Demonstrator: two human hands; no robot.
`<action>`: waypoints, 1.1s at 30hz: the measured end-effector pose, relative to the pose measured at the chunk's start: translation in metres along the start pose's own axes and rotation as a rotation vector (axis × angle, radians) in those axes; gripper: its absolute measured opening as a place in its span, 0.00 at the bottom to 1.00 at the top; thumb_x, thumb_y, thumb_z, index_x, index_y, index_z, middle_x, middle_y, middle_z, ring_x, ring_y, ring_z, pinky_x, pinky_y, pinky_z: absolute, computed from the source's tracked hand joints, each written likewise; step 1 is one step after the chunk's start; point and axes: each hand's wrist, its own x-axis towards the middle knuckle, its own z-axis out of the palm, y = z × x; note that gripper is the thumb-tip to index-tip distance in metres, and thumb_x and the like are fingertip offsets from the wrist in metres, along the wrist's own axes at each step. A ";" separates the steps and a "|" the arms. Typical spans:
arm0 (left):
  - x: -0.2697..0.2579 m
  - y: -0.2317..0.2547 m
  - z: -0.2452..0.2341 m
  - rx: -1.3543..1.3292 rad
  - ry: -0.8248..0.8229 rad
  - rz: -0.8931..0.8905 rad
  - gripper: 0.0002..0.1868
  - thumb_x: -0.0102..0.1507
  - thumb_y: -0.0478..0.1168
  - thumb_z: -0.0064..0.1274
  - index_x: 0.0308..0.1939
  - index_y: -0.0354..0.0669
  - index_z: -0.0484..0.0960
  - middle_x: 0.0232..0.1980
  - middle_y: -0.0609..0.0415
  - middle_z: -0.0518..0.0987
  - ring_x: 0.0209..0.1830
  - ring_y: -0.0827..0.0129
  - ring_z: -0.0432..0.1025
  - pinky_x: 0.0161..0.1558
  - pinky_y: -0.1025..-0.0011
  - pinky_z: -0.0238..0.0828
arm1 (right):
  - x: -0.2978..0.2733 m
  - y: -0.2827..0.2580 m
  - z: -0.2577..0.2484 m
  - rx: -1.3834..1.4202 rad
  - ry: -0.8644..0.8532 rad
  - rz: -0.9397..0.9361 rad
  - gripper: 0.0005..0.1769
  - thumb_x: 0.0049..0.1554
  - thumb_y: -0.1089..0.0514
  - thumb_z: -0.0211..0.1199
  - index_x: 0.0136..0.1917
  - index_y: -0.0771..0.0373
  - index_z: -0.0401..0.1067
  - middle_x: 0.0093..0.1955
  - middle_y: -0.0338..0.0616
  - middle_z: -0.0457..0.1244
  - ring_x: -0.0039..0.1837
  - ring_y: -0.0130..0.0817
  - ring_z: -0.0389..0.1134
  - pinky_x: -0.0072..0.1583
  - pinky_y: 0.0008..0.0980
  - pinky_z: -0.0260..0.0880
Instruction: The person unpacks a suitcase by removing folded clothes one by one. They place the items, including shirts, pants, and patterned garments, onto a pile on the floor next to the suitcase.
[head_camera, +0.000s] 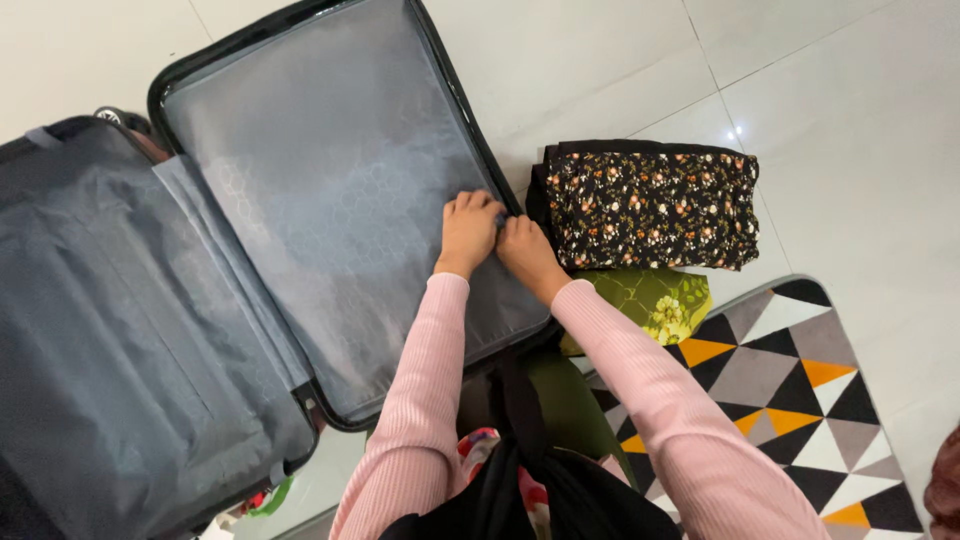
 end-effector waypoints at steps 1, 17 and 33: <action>-0.010 0.007 0.004 0.013 -0.001 0.019 0.12 0.59 0.38 0.53 0.44 0.55 0.87 0.50 0.60 0.78 0.58 0.60 0.68 0.60 0.58 0.60 | -0.010 -0.001 -0.003 0.007 -0.006 -0.005 0.07 0.49 0.60 0.59 0.40 0.65 0.75 0.40 0.44 0.62 0.45 0.39 0.64 0.44 0.32 0.67; -0.148 0.091 0.039 0.028 -0.181 -0.023 0.24 0.60 0.36 0.53 0.59 0.61 0.79 0.51 0.52 0.72 0.54 0.56 0.67 0.49 0.57 0.68 | -0.140 -0.022 -0.052 0.348 -0.256 0.289 0.05 0.54 0.66 0.58 0.44 0.67 0.72 0.46 0.53 0.65 0.53 0.49 0.69 0.48 0.41 0.74; -0.119 0.081 0.080 0.136 -0.437 0.161 0.11 0.63 0.44 0.52 0.45 0.47 0.84 0.53 0.53 0.79 0.57 0.56 0.71 0.53 0.59 0.73 | -0.174 -0.043 -0.038 0.602 -0.148 0.581 0.09 0.50 0.67 0.65 0.45 0.67 0.68 0.46 0.58 0.64 0.51 0.59 0.68 0.53 0.50 0.70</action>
